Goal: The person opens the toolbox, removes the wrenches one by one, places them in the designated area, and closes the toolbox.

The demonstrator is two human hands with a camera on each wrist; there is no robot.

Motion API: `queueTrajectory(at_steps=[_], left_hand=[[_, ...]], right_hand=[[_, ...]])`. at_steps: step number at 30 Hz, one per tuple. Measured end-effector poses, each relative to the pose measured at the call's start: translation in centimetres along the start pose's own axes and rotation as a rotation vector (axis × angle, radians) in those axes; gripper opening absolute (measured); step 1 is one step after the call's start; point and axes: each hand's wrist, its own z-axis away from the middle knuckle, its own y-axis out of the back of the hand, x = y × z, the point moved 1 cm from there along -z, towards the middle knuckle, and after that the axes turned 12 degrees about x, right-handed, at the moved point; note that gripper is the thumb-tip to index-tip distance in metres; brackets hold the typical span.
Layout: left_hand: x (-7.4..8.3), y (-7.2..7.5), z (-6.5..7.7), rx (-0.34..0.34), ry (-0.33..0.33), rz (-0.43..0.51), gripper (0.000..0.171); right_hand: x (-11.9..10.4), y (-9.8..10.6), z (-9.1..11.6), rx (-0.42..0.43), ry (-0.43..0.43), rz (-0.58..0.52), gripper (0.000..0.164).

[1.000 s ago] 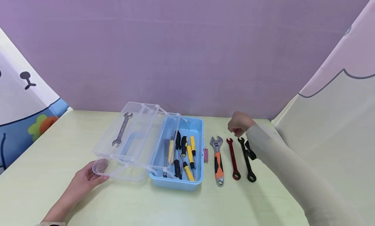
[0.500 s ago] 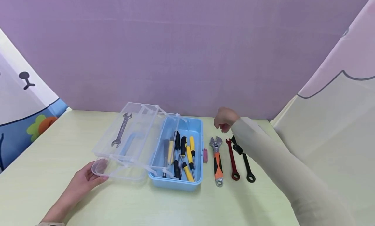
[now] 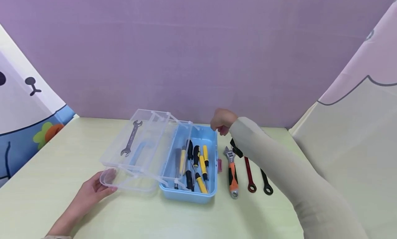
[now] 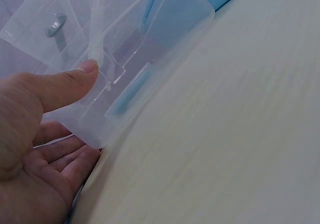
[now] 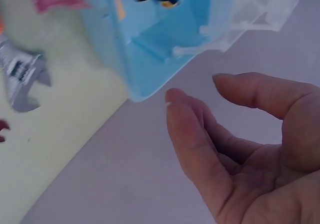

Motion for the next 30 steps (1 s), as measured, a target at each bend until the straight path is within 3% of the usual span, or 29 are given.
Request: queueTrajectory(at_steps=[22,30], left_hand=[[0.6,-0.7,0.0,0.008,-0.021,0.03,0.063],[0.6,-0.8,-0.1,-0.003,-0.018,0.022,0.064]], right_hand=[[-6.6,-1.0,-0.1,-0.039,0.116,-0.093,0.011],[-9.0,-1.4,-0.5,-0.086,0.112,-0.132,0.014]])
